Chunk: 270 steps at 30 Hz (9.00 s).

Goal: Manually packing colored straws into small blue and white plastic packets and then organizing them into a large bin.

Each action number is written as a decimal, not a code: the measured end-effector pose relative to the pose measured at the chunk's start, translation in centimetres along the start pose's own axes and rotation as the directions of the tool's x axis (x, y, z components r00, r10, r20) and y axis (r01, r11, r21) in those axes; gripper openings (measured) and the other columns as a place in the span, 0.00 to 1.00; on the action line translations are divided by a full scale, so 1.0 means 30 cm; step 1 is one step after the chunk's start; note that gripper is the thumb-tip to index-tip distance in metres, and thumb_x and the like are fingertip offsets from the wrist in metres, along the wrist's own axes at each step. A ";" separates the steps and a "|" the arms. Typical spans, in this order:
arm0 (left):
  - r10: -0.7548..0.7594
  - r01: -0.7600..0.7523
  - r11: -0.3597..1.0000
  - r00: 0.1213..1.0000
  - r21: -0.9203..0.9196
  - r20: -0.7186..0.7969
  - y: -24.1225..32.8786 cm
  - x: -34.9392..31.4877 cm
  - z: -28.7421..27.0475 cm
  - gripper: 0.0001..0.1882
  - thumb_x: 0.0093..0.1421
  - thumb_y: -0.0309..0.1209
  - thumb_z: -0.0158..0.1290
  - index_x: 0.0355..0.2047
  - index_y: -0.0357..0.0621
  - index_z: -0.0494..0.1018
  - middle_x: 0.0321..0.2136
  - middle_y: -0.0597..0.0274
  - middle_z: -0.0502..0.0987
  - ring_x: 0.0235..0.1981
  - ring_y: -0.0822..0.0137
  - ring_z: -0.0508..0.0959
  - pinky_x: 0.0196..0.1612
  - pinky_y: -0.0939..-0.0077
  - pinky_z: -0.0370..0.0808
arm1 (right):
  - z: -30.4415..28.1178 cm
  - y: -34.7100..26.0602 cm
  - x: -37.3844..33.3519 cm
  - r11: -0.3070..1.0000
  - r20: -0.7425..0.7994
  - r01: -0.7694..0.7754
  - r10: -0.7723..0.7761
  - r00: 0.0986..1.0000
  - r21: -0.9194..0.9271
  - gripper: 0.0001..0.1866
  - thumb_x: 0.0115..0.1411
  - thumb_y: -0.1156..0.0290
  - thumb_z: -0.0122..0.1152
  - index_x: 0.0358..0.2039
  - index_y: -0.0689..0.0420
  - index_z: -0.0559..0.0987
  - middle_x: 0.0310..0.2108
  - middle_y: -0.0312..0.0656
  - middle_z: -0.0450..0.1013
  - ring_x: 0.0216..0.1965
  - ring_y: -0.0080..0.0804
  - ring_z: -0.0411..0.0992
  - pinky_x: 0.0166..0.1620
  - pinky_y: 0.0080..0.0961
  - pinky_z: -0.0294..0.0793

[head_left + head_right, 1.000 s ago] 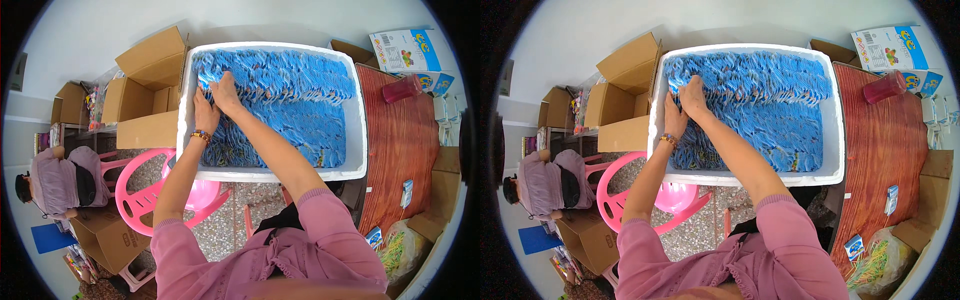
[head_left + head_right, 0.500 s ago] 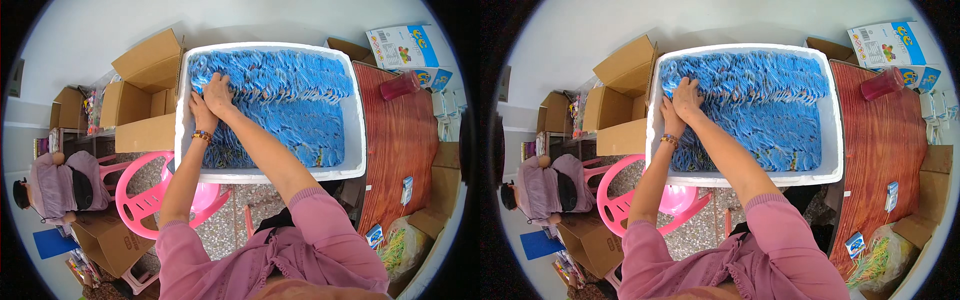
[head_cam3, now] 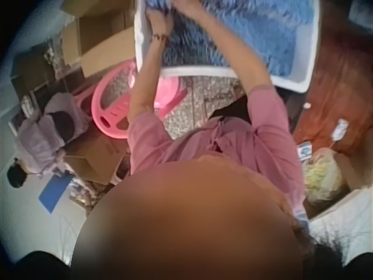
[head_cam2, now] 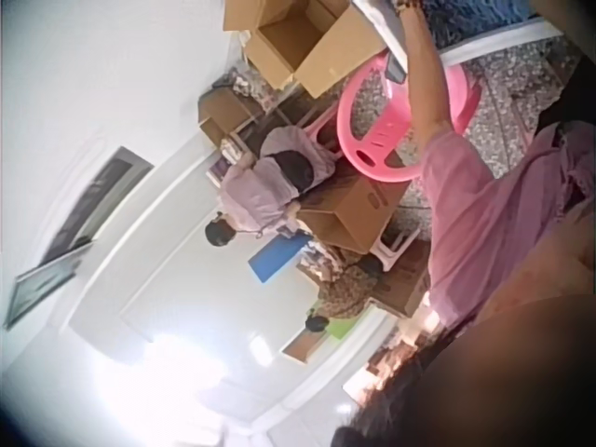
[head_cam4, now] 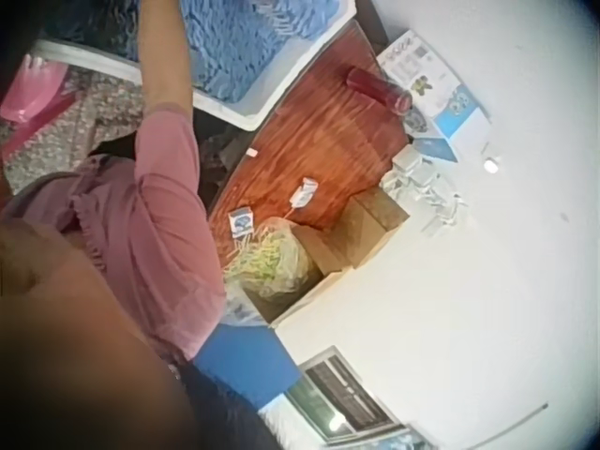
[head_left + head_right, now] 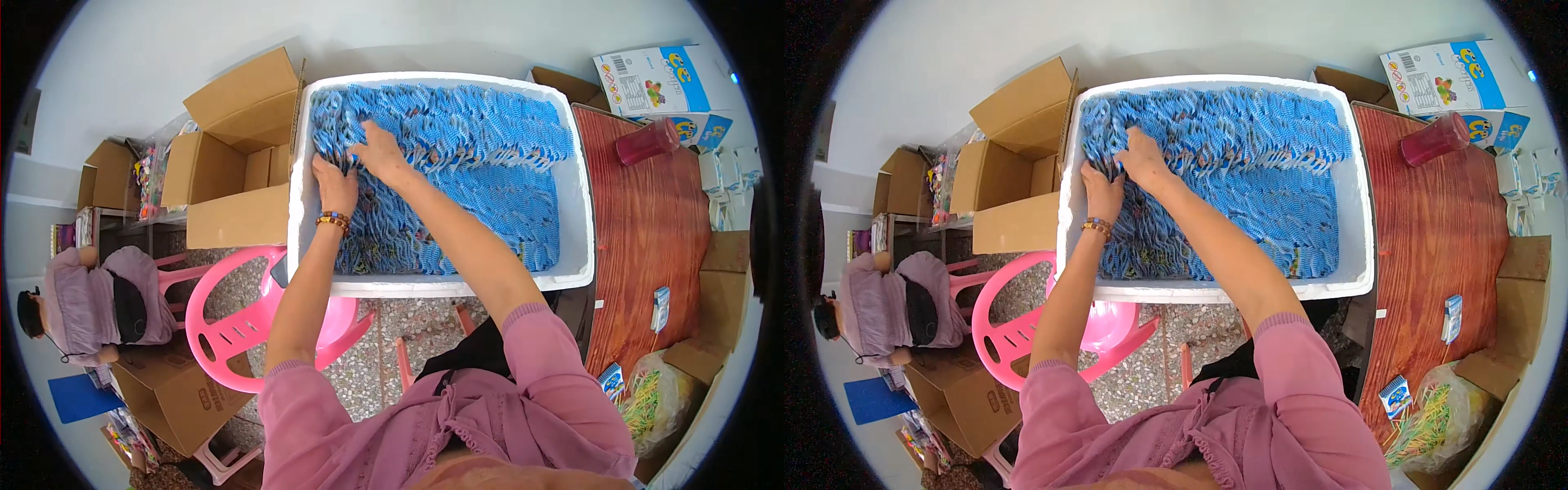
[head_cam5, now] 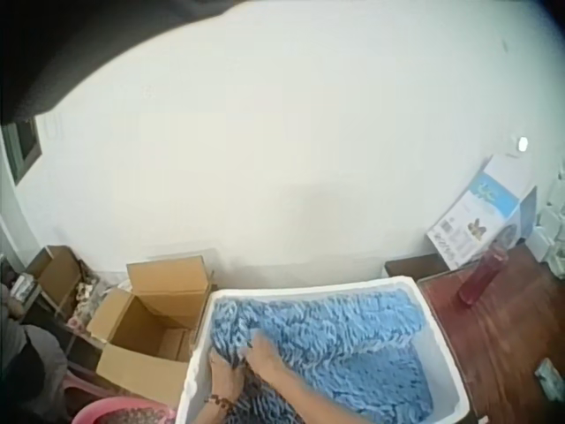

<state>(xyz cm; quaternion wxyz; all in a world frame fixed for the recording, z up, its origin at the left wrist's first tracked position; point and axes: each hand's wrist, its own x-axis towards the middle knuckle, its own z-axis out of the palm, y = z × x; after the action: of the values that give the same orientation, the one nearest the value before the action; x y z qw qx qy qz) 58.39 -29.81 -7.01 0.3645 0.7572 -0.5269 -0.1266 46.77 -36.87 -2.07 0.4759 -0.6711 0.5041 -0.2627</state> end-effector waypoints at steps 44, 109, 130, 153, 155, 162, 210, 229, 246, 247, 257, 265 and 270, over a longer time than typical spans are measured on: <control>0.077 -0.086 0.986 0.995 0.142 0.064 0.081 -0.032 -0.127 0.30 0.54 0.26 0.57 0.53 0.30 0.56 0.47 0.33 0.66 0.47 0.36 0.70 0.48 0.52 0.71 | -0.041 0.051 -0.102 0.996 0.101 -0.032 0.040 0.994 -0.078 0.18 0.57 0.60 0.59 0.27 0.66 0.79 0.26 0.53 0.77 0.28 0.45 0.78 0.34 0.37 0.76; 0.681 0.178 0.702 0.114 -0.690 0.723 1.398 -1.584 0.394 0.05 0.58 0.27 0.56 0.33 0.39 0.77 0.31 0.69 0.78 0.35 0.75 0.75 0.38 0.79 0.71 | -0.949 0.530 -2.347 0.918 -0.890 0.136 0.312 0.334 0.373 0.02 0.59 0.75 0.57 0.30 0.60 0.77 0.31 0.35 0.73 0.35 0.21 0.71 0.39 0.20 0.69; 0.531 0.646 0.655 -0.026 -0.391 0.847 1.405 -1.775 0.344 0.07 0.63 0.27 0.53 0.36 0.35 0.78 0.31 0.61 0.81 0.28 0.75 0.80 0.32 0.81 0.78 | -0.870 0.506 -2.466 0.871 -0.891 0.202 0.415 0.184 0.447 0.07 0.59 0.72 0.61 0.25 0.61 0.79 0.19 0.25 0.69 0.24 0.08 0.63 0.26 0.12 0.62; 0.347 0.666 0.745 -0.425 0.029 0.836 1.446 -1.766 0.359 0.10 0.65 0.31 0.52 0.41 0.38 0.75 0.38 0.60 0.80 0.37 0.69 0.80 0.41 0.71 0.78 | -0.918 0.466 -2.549 0.928 -0.839 -0.239 -0.122 0.531 -0.287 0.17 0.52 0.62 0.67 0.43 0.50 0.82 0.64 0.40 0.60 0.66 0.44 0.53 0.66 0.43 0.50; 0.291 0.648 0.758 -0.442 0.077 0.849 1.449 -1.767 0.354 0.11 0.65 0.32 0.51 0.42 0.38 0.74 0.39 0.60 0.79 0.39 0.68 0.80 0.41 0.71 0.78 | -0.917 0.466 -2.562 0.943 -0.843 -0.210 -0.116 0.525 -0.260 0.16 0.53 0.61 0.66 0.43 0.50 0.82 0.63 0.41 0.60 0.66 0.44 0.53 0.66 0.43 0.49; 0.449 0.680 0.706 -0.213 -0.198 0.868 1.419 -1.832 0.358 0.10 0.65 0.34 0.52 0.36 0.41 0.77 0.33 0.65 0.80 0.35 0.75 0.79 0.39 0.77 0.76 | -0.892 0.479 -2.578 0.973 -0.882 -0.101 -0.141 0.449 -0.208 0.16 0.52 0.66 0.67 0.43 0.50 0.82 0.59 0.41 0.65 0.63 0.44 0.58 0.64 0.40 0.55; 0.416 0.777 0.611 -0.155 -0.149 0.896 1.351 -1.788 0.367 0.10 0.66 0.30 0.50 0.42 0.36 0.75 0.41 0.59 0.79 0.42 0.69 0.80 0.46 0.72 0.77 | -1.184 0.771 -3.120 0.481 -0.936 -0.876 0.292 0.197 -0.035 0.13 0.66 0.65 0.49 0.46 0.59 0.68 0.29 0.54 0.73 0.37 0.49 0.72 0.57 0.41 0.58; 0.420 0.785 0.605 -0.172 -0.133 0.891 1.361 -1.796 0.368 0.10 0.65 0.30 0.50 0.42 0.37 0.75 0.41 0.60 0.79 0.42 0.70 0.79 0.46 0.72 0.77 | -1.098 0.713 -2.852 0.962 -0.954 -0.031 0.264 -0.141 0.271 0.16 0.69 0.59 0.44 0.43 0.59 0.71 0.36 0.40 0.76 0.37 0.28 0.70 0.55 0.37 0.66; 0.417 0.803 0.587 -0.191 -0.103 0.889 1.385 -1.799 0.369 0.11 0.66 0.32 0.50 0.39 0.36 0.75 0.40 0.58 0.80 0.42 0.67 0.80 0.47 0.67 0.77 | -0.969 0.837 -2.783 0.634 -0.985 -0.773 0.141 0.102 0.011 0.16 0.69 0.64 0.43 0.48 0.62 0.71 0.45 0.45 0.73 0.51 0.39 0.68 0.66 0.38 0.50; 0.431 0.798 0.596 -0.218 -0.095 0.876 1.380 -1.796 0.376 0.12 0.67 0.34 0.49 0.42 0.37 0.74 0.42 0.58 0.79 0.44 0.66 0.79 0.48 0.67 0.76 | -0.978 0.830 -2.785 0.634 -0.985 -0.773 0.140 0.100 0.011 0.16 0.69 0.64 0.43 0.48 0.62 0.71 0.45 0.45 0.73 0.51 0.39 0.68 0.66 0.38 0.50; 0.458 0.819 0.568 -0.225 -0.088 0.860 1.413 -1.873 0.395 0.15 0.66 0.40 0.49 0.42 0.40 0.75 0.39 0.63 0.79 0.40 0.70 0.77 0.40 0.74 0.73 | -0.994 0.478 -2.565 0.674 -0.960 0.738 0.176 -0.218 -0.044 0.09 0.69 0.67 0.41 0.45 0.53 0.69 0.49 0.57 0.72 0.61 0.47 0.62 0.60 0.42 0.60; 0.486 0.858 0.512 -0.251 -0.040 0.837 1.444 -1.877 0.397 0.14 0.67 0.36 0.48 0.38 0.36 0.75 0.40 0.58 0.80 0.41 0.67 0.79 0.46 0.71 0.75 | -0.981 0.411 -2.492 0.758 -0.969 0.645 0.080 -0.234 -0.093 0.07 0.68 0.68 0.43 0.43 0.54 0.68 0.47 0.59 0.73 0.60 0.50 0.62 0.61 0.43 0.56; 0.503 0.818 0.567 -0.258 -0.091 0.825 1.468 -1.905 0.377 0.17 0.68 0.40 0.46 0.45 0.39 0.73 0.42 0.63 0.78 0.43 0.69 0.76 0.47 0.71 0.71 | -0.970 0.427 -2.476 0.751 -0.975 0.657 0.097 -0.200 -0.060 0.07 0.68 0.68 0.43 0.43 0.54 0.67 0.46 0.59 0.74 0.60 0.50 0.63 0.60 0.42 0.57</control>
<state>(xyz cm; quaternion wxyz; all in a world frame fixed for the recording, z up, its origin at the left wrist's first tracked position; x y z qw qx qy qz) -2.78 8.46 4.26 0.0524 0.1702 -0.3180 -0.9312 -9.20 20.60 7.70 0.0125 -0.1949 0.4117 -0.8902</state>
